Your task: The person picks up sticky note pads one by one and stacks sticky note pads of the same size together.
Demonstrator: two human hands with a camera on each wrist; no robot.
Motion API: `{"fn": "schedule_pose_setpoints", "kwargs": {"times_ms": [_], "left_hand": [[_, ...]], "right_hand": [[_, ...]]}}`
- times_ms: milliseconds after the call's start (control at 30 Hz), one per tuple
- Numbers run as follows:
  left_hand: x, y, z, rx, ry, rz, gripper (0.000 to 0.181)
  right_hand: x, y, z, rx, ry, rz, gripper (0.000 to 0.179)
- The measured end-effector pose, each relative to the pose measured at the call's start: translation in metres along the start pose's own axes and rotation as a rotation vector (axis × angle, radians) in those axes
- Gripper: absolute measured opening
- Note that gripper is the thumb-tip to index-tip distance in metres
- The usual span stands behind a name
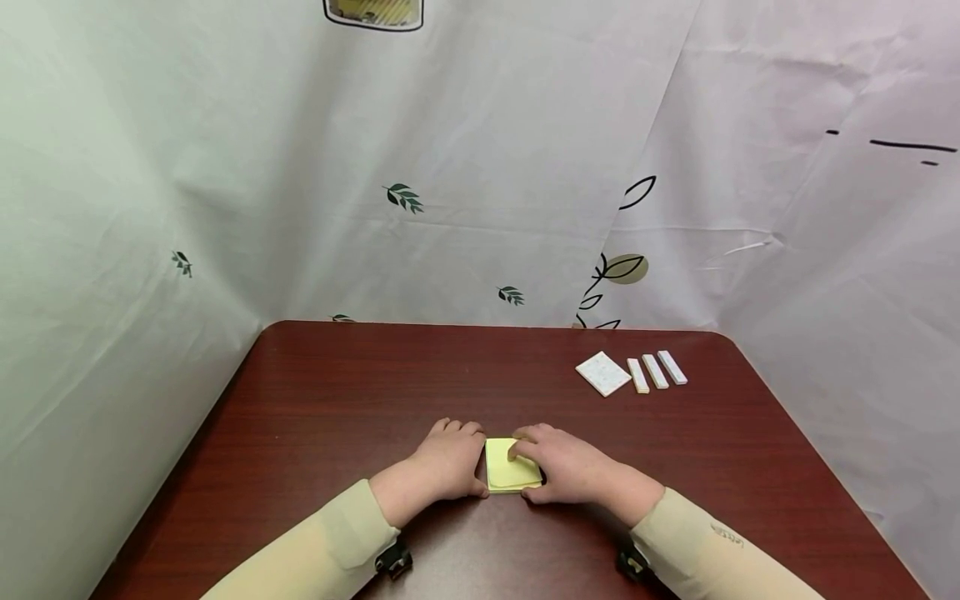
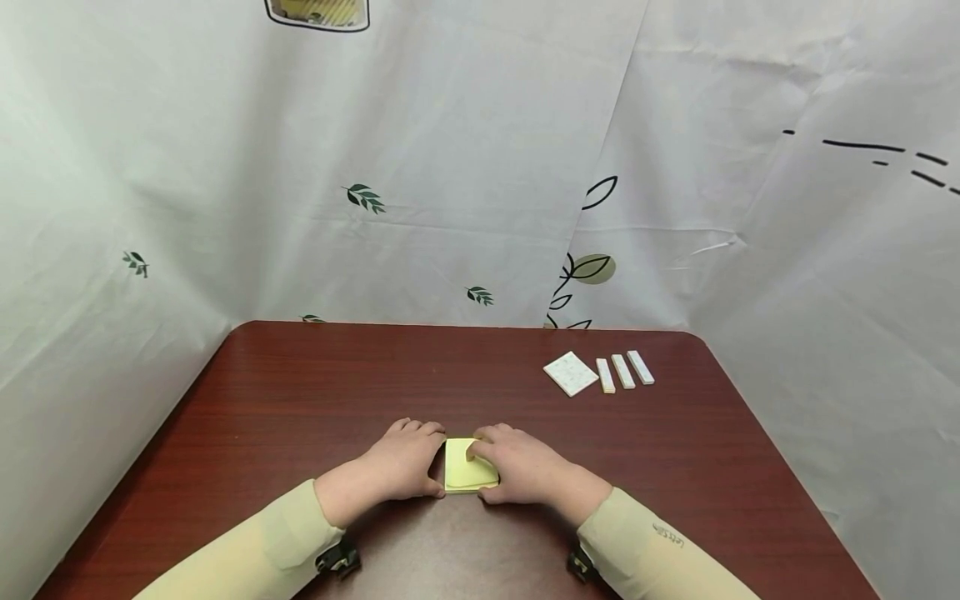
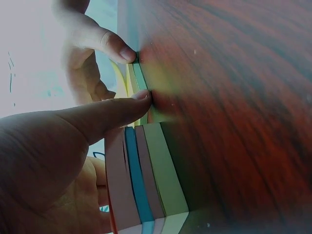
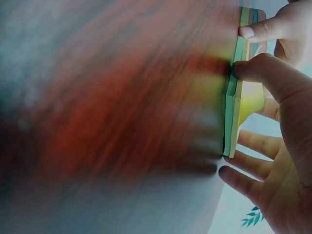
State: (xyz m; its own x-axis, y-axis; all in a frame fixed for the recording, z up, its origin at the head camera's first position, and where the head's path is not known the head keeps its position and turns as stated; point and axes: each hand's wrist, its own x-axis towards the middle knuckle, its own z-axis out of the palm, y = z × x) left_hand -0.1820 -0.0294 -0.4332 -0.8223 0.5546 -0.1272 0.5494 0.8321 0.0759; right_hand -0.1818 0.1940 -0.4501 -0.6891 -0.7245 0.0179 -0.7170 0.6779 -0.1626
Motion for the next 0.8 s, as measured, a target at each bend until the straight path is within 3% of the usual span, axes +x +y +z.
{"fn": "schedule_pose_setpoints", "kwargs": {"times_ms": [333,567,800], "left_hand": [[-0.0001,-0.0014,-0.0007,-0.034,-0.008,0.014,0.077],[-0.0001,-0.0032,-0.0021,-0.073,-0.051,0.033,0.094],[0.0005,0.0005,-0.0002,-0.101,-0.013,-0.006,0.078]], "right_hand": [[0.0002,-0.0016,0.0010,0.010,0.001,0.005,0.043],[0.0000,-0.0022,0.0002,0.006,-0.004,0.004,0.043],[0.0000,-0.0017,0.0008,0.004,0.005,0.003,0.043]]}}
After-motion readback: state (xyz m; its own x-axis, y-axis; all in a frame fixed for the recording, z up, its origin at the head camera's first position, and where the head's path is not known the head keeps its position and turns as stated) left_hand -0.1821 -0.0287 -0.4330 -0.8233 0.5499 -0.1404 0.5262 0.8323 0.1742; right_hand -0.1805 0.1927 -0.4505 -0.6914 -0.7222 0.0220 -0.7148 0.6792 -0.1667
